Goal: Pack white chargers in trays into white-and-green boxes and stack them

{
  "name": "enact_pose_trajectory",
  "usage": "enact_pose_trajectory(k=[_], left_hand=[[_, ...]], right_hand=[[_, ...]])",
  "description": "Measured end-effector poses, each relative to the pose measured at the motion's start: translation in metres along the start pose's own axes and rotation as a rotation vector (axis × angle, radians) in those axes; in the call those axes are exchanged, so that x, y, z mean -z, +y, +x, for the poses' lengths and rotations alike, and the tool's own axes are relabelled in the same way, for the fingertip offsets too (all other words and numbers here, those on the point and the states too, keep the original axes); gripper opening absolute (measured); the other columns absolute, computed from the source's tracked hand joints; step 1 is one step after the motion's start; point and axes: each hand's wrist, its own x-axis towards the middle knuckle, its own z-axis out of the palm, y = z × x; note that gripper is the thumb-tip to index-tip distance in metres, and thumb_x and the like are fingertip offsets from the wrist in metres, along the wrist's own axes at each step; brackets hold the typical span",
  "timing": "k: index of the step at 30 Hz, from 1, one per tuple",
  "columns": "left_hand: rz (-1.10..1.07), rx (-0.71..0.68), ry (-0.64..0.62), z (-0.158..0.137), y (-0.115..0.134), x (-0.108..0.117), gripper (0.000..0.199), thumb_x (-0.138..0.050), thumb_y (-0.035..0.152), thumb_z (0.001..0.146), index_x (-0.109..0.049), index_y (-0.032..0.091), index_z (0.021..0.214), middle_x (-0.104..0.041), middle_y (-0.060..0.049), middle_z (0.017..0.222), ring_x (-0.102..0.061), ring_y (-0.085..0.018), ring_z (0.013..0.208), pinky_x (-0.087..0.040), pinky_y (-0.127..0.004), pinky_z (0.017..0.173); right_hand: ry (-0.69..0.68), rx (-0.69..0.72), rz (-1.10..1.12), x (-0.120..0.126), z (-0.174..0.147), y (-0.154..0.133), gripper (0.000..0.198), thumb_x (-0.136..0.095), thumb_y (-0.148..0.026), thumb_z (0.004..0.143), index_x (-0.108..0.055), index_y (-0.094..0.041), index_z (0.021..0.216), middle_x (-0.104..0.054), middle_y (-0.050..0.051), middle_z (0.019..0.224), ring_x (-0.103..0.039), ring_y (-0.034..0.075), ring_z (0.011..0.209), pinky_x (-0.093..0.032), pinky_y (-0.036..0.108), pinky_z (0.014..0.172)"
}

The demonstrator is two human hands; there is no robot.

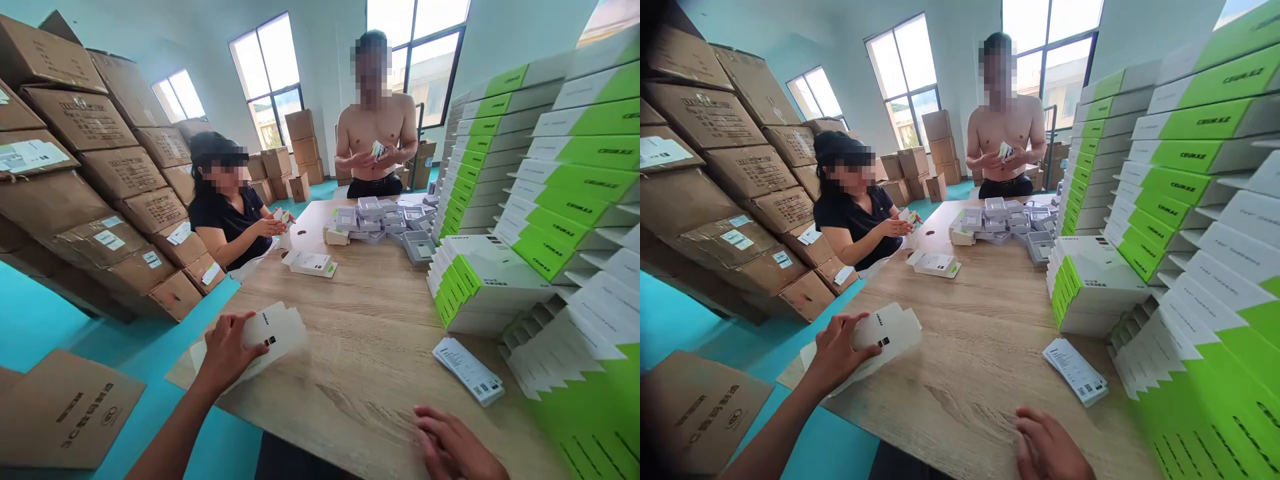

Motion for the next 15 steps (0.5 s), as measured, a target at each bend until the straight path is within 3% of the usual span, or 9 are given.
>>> enact_pose_trajectory(k=[2,3,5,7,9,12,15], left_hand=[[-0.078,-0.082,-0.004,-0.001,0.013,0.006,0.062,-0.076,0.043,0.079,-0.06,0.03,0.137,-0.05,-0.01,0.127,-0.05,-0.038,0.12,-0.043,-0.055,0.103],[-0.126,-0.103,-0.017,-0.002,0.019,0.008,0.062,-0.079,0.039,0.075,-0.062,0.032,0.135,-0.049,-0.008,0.128,-0.051,-0.037,0.116,-0.046,-0.053,0.101],[-0.232,-0.136,-0.041,-0.007,0.031,0.013,0.061,-0.08,0.034,0.073,-0.064,0.034,0.132,-0.049,-0.006,0.129,-0.053,-0.035,0.115,-0.05,-0.05,0.099],[-0.343,-0.197,-0.057,-0.016,0.041,0.015,0.065,-0.08,0.035,0.077,-0.059,0.034,0.138,-0.048,-0.007,0.134,-0.052,-0.034,0.121,-0.05,-0.05,0.103],[-0.418,-0.305,-0.07,-0.031,0.049,0.014,0.091,-0.085,0.045,0.074,-0.041,0.035,0.153,-0.041,-0.01,0.149,-0.045,-0.039,0.134,-0.047,-0.053,0.11],[-0.4,-0.471,-0.08,-0.055,0.062,0.008,0.145,-0.096,0.049,0.053,-0.006,0.033,0.165,-0.027,-0.017,0.164,-0.029,-0.05,0.146,-0.038,-0.063,0.116],[-0.31,-0.582,-0.027,-0.071,0.076,0.006,0.142,-0.089,0.029,0.057,0.002,0.033,0.164,-0.033,-0.018,0.162,-0.027,-0.048,0.15,-0.025,-0.067,0.122]], right_hand=[[-0.092,-0.245,0.225,-0.021,0.045,-0.037,0.019,-0.066,-0.039,0.093,-0.078,-0.028,0.103,-0.078,0.01,0.117,-0.077,0.024,0.091,-0.063,0.031,0.076],[-0.143,-0.351,0.335,-0.032,0.069,-0.054,0.031,-0.069,-0.043,0.091,-0.074,-0.026,0.117,-0.076,0.011,0.121,-0.075,0.023,0.09,-0.063,0.034,0.08],[-0.299,-0.431,0.623,-0.052,0.108,-0.081,0.056,-0.076,-0.052,0.085,-0.066,-0.024,0.132,-0.074,0.011,0.12,-0.072,0.019,0.086,-0.061,0.034,0.079],[-0.485,-0.464,0.964,-0.068,0.129,-0.099,0.059,-0.072,-0.065,0.085,-0.071,-0.018,0.121,-0.076,0.009,0.103,-0.069,0.017,0.081,-0.058,0.028,0.068],[-0.525,-0.557,1.243,-0.076,0.129,-0.108,0.06,-0.067,-0.071,0.086,-0.072,-0.016,0.109,-0.075,0.008,0.092,-0.067,0.016,0.074,-0.055,0.025,0.058],[-0.423,-0.696,1.402,-0.075,0.109,-0.111,0.061,-0.074,-0.069,0.082,-0.071,-0.014,0.108,-0.076,0.009,0.089,-0.067,0.016,0.069,-0.055,0.026,0.055],[-0.491,-0.629,1.287,-0.059,0.095,-0.11,0.054,-0.083,-0.063,0.075,-0.075,-0.014,0.097,-0.074,0.004,0.076,-0.065,0.015,0.063,-0.053,0.025,0.058]])
